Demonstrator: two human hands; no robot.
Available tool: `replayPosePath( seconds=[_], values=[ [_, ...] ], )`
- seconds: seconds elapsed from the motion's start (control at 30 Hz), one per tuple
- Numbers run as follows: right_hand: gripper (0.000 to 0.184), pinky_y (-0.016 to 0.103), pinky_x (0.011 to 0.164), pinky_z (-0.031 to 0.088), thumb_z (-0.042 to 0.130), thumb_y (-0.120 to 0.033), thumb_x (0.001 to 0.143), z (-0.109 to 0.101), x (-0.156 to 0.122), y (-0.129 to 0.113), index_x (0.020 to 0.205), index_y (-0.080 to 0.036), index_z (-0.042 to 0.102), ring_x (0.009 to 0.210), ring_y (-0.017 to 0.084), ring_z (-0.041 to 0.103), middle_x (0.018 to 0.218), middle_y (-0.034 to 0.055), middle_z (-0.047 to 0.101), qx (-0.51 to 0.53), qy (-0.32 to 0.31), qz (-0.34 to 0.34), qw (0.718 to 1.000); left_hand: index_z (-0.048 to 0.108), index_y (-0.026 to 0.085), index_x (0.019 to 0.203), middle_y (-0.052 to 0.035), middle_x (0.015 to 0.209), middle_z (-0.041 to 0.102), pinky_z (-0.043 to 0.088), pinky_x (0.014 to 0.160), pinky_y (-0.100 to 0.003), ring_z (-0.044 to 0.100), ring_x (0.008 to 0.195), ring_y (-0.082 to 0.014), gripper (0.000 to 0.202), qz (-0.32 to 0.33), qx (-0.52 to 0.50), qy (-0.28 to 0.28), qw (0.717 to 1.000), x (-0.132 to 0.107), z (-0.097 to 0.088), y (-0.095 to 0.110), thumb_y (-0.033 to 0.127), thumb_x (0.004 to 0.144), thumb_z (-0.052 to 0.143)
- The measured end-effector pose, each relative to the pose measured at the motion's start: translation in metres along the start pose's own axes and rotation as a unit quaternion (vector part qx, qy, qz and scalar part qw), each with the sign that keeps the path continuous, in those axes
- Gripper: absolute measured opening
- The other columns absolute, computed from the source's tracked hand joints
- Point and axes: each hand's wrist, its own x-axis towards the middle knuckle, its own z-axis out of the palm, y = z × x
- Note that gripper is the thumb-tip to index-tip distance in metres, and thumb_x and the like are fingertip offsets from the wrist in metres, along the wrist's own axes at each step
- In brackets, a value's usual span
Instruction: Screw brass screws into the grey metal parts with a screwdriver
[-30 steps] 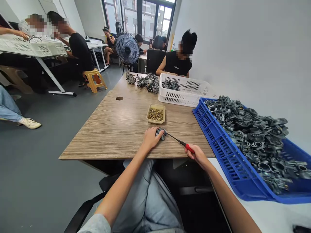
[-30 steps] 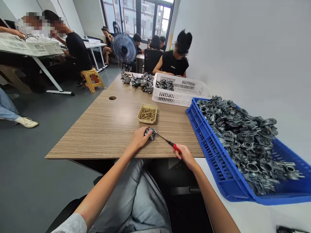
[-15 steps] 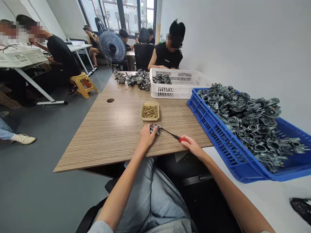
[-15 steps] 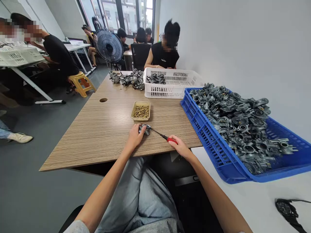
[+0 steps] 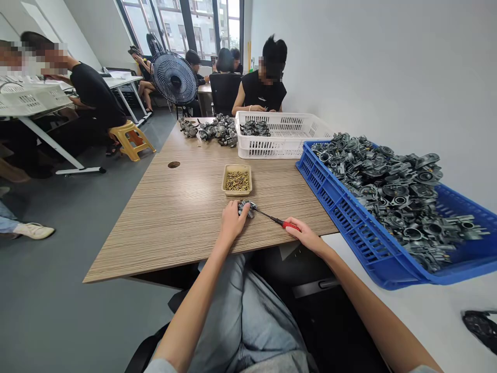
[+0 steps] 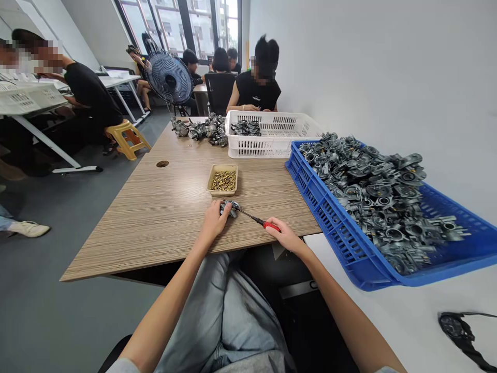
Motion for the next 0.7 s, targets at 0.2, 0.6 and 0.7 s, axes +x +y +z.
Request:
replayPosePath(
  seconds=[0.2, 0.6, 0.7],
  values=[
    [0.046, 0.029, 0.072, 0.042, 0.063, -0.069, 0.105, -0.0007, -0.0006, 0.0001, 0.097, -0.024, 0.064, 0.079, 0.018, 0.048, 0.080, -0.0030, 0.050, 0.003, -0.009, -0.005, 1.000, 0.066, 0.024, 0.108, -0.0115, 0.113, 0.075, 0.054, 0.102, -0.046, 0.070, 0.111, -0.0302, 0.030, -0.001, -0.003, 0.002, 1.000, -0.0006, -0.0009, 0.0008, 0.050, 0.115, 0.053],
    [0.040, 0.029, 0.071, 0.038, 0.062, -0.063, 0.107, -0.0016, -0.0021, -0.0003, 0.100, -0.023, 0.065, 0.078, 0.018, 0.044, 0.081, -0.0034, 0.048, 0.024, -0.025, 0.001, 0.999, 0.065, 0.024, 0.107, -0.0118, 0.113, 0.074, 0.054, 0.102, -0.045, 0.070, 0.111, -0.0300, 0.029, 0.006, 0.000, 0.001, 1.000, -0.0002, -0.0011, -0.0005, 0.048, 0.115, 0.052],
    [0.041, 0.029, 0.070, 0.036, 0.063, -0.064, 0.107, -0.0015, -0.0024, -0.0027, 0.099, -0.023, 0.065, 0.077, 0.018, 0.043, 0.080, -0.0037, 0.047, 0.029, -0.025, 0.000, 0.999, 0.065, 0.024, 0.107, -0.0111, 0.113, 0.074, 0.054, 0.101, -0.044, 0.070, 0.111, -0.0292, 0.030, 0.007, 0.001, 0.003, 1.000, -0.0004, -0.0008, -0.0009, 0.049, 0.116, 0.051]
  ],
)
